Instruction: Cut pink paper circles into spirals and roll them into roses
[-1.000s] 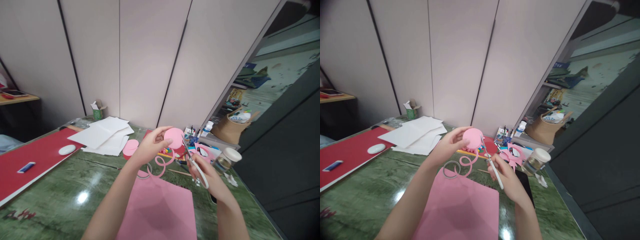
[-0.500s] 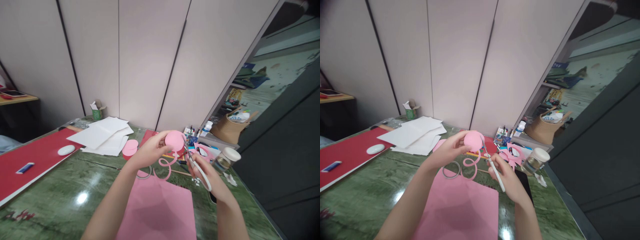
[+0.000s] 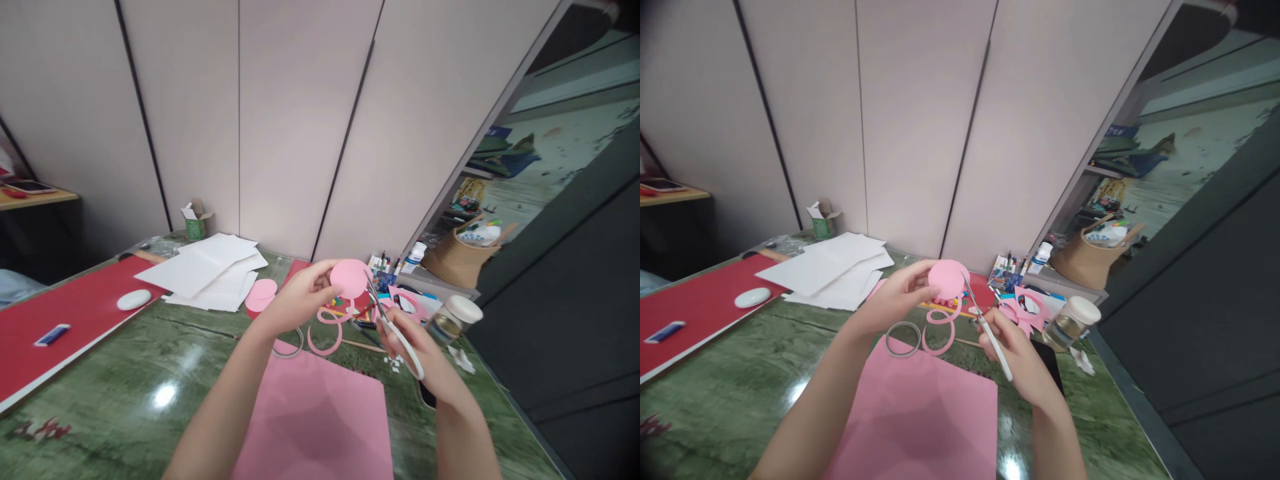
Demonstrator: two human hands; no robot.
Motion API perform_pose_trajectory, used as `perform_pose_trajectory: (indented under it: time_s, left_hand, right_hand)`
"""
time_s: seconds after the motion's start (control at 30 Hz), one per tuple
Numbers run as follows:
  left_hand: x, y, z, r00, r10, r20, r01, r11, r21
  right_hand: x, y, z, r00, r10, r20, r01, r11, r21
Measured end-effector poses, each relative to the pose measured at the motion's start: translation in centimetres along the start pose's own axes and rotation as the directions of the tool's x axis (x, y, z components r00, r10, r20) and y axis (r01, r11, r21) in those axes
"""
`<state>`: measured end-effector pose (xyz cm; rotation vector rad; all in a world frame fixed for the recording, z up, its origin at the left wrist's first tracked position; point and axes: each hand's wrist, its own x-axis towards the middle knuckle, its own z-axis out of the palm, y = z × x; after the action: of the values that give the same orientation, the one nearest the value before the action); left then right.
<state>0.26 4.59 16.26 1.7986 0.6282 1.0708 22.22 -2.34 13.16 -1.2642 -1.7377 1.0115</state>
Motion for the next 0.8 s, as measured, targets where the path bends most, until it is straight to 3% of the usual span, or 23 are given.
perform_pose_trajectory:
  time_s: [0.63, 0.8]
  left_hand:
    - [0.12, -0.18, -0.51, 1.000, -0.001, -0.022, -0.001, 0.994, -0.105]
    - [0.05, 0.07, -0.58, 1.000, 0.007, 0.010, -0.006, 0.999, -0.043]
  right_hand:
    - [-0.10, 0.20, -0.50, 1.000, 0.003, 0.006, -0.003, 0.998, -0.059]
    - [-0.13, -0.33, -0.09, 1.000, -0.007, 0.021, 0.008, 0.999, -0.044]
